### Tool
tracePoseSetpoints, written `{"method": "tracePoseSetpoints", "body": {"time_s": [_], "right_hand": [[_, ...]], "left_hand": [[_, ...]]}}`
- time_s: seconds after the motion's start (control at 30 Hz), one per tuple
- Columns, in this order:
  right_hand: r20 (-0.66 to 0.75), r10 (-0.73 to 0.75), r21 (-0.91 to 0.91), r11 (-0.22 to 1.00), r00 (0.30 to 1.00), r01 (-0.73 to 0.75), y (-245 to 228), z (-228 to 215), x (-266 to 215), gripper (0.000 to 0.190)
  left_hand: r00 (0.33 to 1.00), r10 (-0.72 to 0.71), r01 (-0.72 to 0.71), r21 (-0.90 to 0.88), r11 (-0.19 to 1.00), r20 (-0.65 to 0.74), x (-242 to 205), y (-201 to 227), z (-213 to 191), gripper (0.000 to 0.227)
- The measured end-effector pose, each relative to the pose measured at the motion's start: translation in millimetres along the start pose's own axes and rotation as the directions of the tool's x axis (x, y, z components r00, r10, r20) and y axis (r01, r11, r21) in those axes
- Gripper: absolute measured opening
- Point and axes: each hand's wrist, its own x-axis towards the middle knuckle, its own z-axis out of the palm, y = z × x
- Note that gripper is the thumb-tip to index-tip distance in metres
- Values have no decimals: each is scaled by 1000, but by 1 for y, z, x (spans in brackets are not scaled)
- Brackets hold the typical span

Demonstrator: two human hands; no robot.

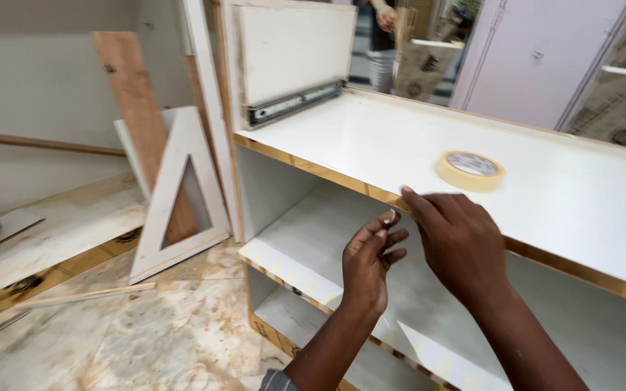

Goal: The person applies masking tape along the edges of a white cabinet with gold trim. They use both hands to press the tape onto the surface, covering the edges of the shelves and the vertical sides.

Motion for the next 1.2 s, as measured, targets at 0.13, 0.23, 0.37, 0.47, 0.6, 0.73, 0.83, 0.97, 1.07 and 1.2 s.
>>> {"method": "tracePoseSetpoints", "body": {"time_s": [0.13, 0.23, 0.37, 0.47, 0.6, 0.73, 0.83, 0.97, 1.07, 1.2], "right_hand": [[-55, 492, 265, 846, 869, -463, -7, -37, -84, 29], [196, 821, 666, 290, 537, -687, -11, -40, -139, 36], [411, 857, 828, -209, 311, -520, -17, -41, -193, 45], [436, 877, 842, -319, 202, -435, -17, -47, -232, 45], [407, 897, 902, -364, 172, -233, -17, -61, -271, 34], [376, 908, 926, -374, 185, -47, -24, -82, -292, 17], [376, 919, 926, -378, 120, -9, -32, -96, -300, 14], [428, 903, 904, -428, 39, -14, -42, -113, -306, 14], [475, 879, 880, -476, -32, -6, -43, -118, -315, 19], [521, 848, 835, -529, -92, -151, -39, -108, -343, 24]], "left_hand": [[983, -130, 125, 45, 991, 129, -45, -31, 7, 39], [956, -139, 131, 46, 990, 258, -86, -60, 25, 56], [923, -208, 208, 35, 978, 325, -134, -89, 53, 67], [897, -283, 226, 198, 954, 339, -164, -110, 63, 72], [858, -246, 50, 403, 914, 452, -196, -143, 62, 78], [793, -182, -81, 397, 914, 581, -212, -178, 46, 78], [773, -201, -62, 387, 920, 602, -226, -204, 35, 70], [726, -148, -100, 316, 943, 671, -245, -217, 27, 57], [698, -73, -173, 266, 948, 713, -258, -216, 27, 50], [663, -48, -352, 367, 861, 747, -262, -208, 2, 43]]}}
